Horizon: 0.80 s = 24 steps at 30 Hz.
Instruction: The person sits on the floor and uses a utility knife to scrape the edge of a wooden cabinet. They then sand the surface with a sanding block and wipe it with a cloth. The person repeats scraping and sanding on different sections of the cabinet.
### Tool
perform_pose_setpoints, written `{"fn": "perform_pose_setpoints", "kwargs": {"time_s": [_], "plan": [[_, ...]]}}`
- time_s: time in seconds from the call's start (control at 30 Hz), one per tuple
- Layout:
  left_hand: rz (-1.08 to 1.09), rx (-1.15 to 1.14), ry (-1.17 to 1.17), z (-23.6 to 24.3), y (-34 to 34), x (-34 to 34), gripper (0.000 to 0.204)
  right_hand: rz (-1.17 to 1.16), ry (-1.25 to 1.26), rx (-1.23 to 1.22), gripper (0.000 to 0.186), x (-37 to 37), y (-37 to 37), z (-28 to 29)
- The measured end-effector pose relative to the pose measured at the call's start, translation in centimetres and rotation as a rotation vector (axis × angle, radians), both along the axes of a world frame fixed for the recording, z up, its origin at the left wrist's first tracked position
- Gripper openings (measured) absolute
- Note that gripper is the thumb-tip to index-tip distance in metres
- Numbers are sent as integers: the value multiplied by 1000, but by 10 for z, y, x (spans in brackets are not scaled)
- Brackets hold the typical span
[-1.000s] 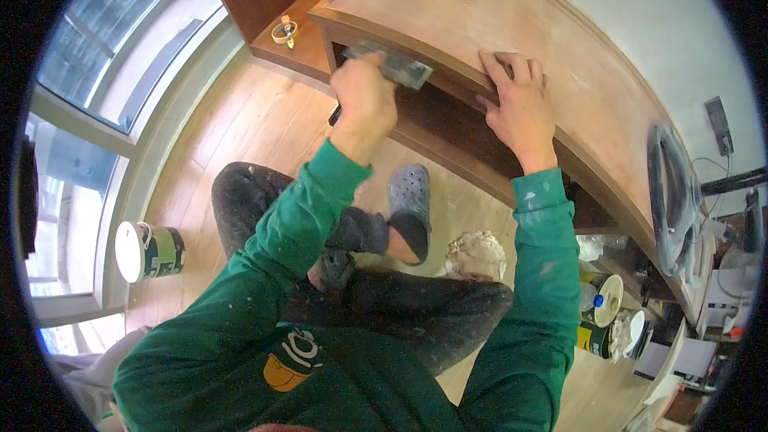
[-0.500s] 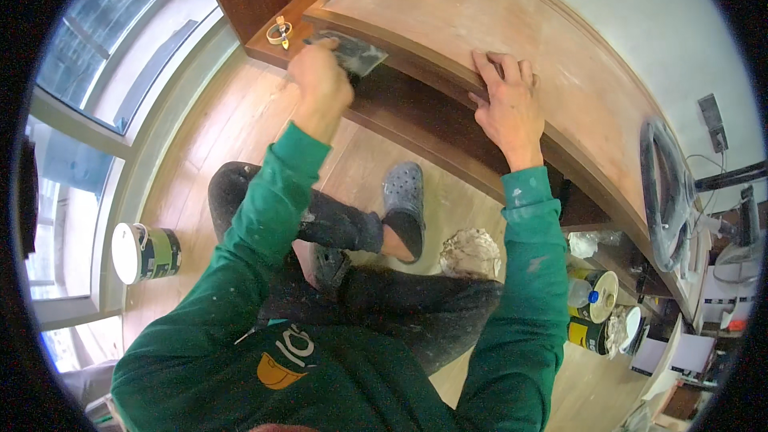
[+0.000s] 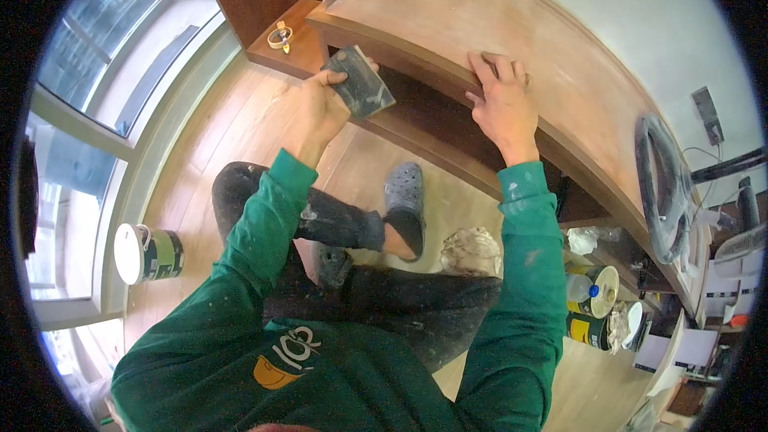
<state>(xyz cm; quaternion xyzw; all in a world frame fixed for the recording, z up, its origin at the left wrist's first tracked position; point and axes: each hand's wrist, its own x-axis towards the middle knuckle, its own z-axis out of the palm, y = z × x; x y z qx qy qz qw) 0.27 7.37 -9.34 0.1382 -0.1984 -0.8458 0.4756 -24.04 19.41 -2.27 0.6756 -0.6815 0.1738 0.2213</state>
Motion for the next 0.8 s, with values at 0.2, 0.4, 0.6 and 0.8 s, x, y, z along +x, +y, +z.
{"fn": "perform_pose_setpoints", "kwargs": {"time_s": [0.2, 0.4, 0.6, 0.8], "plan": [[-38, 25, 137, 11, -15, -12, 32, 12, 2, -8, 57, -1, -1, 0], [29, 18, 136, 8, -7, -14, 29, -5, 14, 6, 58, -1, 1, 0], [35, -17, 97, 2, -3, -15, 31, -21, 24, 7, 58, 0, 1, -1], [171, 148, 43, -22, -1, -15, 22, -18, 27, 0, 58, 0, 0, -1]]}}
